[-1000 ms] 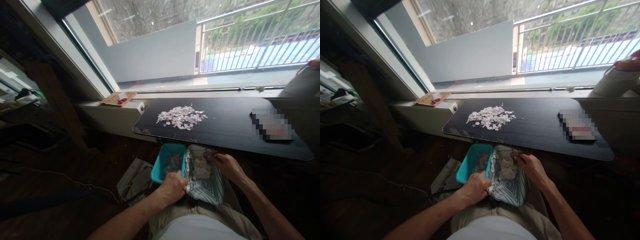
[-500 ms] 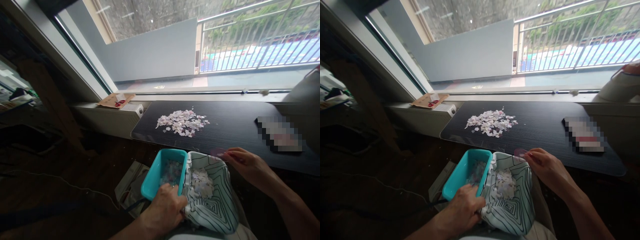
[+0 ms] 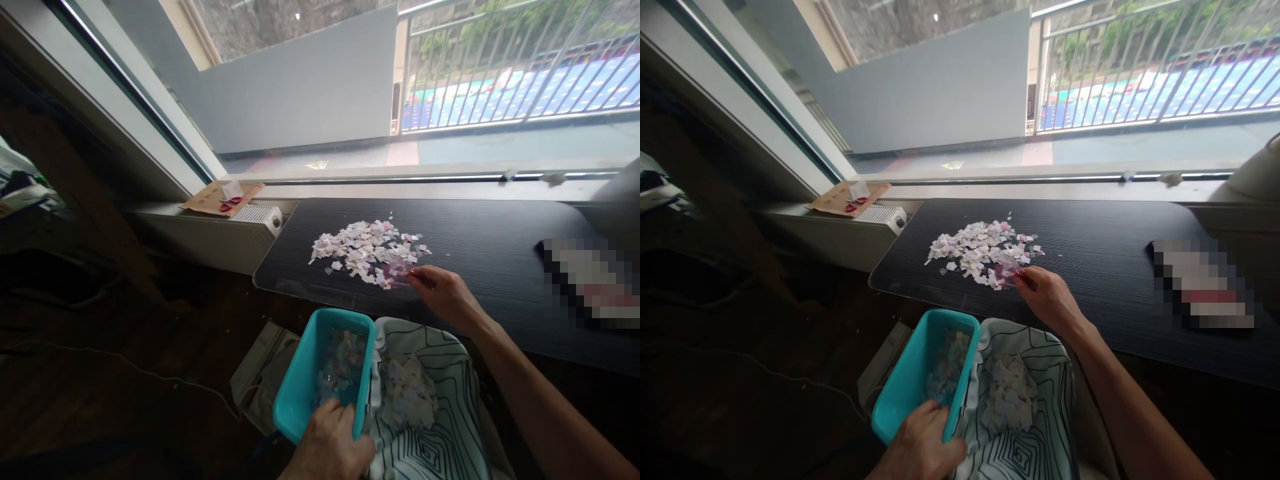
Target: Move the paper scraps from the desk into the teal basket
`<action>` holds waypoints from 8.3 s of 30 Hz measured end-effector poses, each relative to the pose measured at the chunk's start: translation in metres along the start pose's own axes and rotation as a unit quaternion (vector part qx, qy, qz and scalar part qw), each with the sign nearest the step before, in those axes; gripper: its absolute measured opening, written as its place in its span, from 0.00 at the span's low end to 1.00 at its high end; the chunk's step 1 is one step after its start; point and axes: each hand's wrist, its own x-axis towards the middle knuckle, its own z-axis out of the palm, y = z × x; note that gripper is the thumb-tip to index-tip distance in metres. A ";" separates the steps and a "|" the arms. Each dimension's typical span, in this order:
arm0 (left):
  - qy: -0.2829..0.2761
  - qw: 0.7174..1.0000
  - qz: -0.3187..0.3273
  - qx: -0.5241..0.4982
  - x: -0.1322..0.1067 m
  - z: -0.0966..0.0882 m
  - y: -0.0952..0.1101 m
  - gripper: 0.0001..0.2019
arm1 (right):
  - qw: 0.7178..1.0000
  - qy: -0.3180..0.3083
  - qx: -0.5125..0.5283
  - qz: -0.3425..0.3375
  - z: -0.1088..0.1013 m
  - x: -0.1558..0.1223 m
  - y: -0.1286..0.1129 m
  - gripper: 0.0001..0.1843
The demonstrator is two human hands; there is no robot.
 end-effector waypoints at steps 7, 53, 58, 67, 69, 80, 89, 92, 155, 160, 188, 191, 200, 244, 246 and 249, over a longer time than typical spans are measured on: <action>0.007 1.000 0.006 0.022 0.002 0.005 -0.001 0.13 | 0.998 0.030 -0.036 0.034 -0.011 -0.008 0.003 0.13; -0.052 0.995 -0.065 -0.061 0.002 -0.028 0.012 0.05 | 0.999 -0.015 -0.047 0.000 -0.014 -0.014 -0.013 0.17; -0.080 0.990 -0.097 -0.060 0.000 -0.023 0.007 0.04 | 0.998 -0.020 -0.054 0.011 -0.014 -0.017 -0.017 0.16; -0.092 0.993 -0.078 -0.019 0.024 -0.024 -0.008 0.06 | 0.999 -0.020 -0.036 0.009 -0.022 -0.024 -0.009 0.15; -0.091 0.993 -0.067 -0.016 0.030 -0.025 -0.013 0.06 | 1.000 -0.012 -0.019 -0.002 -0.021 -0.023 -0.009 0.16; -0.089 0.994 -0.054 -0.040 0.039 -0.031 -0.028 0.05 | 0.996 -0.087 -0.008 -0.024 -0.029 -0.033 -0.008 0.12; -0.096 0.992 -0.064 -0.043 0.039 -0.027 -0.027 0.04 | 0.995 -0.086 0.052 -0.010 -0.019 -0.034 -0.007 0.13; -0.103 0.992 -0.064 -0.045 0.040 -0.028 -0.027 0.03 | 0.993 -0.101 0.062 0.003 -0.023 -0.039 -0.009 0.12; -0.092 0.992 -0.032 -0.078 0.048 -0.029 -0.018 0.04 | 0.999 -0.010 0.035 -0.010 -0.003 -0.016 -0.007 0.15; -0.085 0.993 -0.034 -0.072 0.049 -0.028 -0.018 0.03 | 0.999 0.031 0.003 0.013 -0.014 -0.016 0.004 0.13; -0.091 0.994 0.041 -0.036 0.081 -0.027 0.001 0.07 | 0.997 -0.050 0.056 0.000 -0.011 -0.037 -0.006 0.15; -0.093 0.994 0.044 -0.034 0.081 -0.028 0.001 0.08 | 0.995 -0.071 0.068 -0.007 -0.008 -0.038 -0.009 0.14; -0.093 0.994 0.046 -0.031 0.081 -0.029 0.001 0.09 | 0.993 -0.086 0.083 -0.023 -0.004 -0.041 -0.017 0.15; -0.062 0.993 -0.077 -0.062 0.040 -0.023 -0.031 0.03 | 0.998 -0.065 0.023 0.003 -0.011 -0.025 -0.020 0.14; -0.066 0.993 -0.077 -0.065 0.040 -0.024 -0.031 0.04 | 0.999 -0.051 0.006 0.005 -0.013 -0.025 -0.020 0.13; -0.071 0.992 -0.080 -0.070 0.039 -0.025 -0.033 0.04 | 0.999 -0.038 0.006 -0.007 -0.014 -0.023 -0.022 0.12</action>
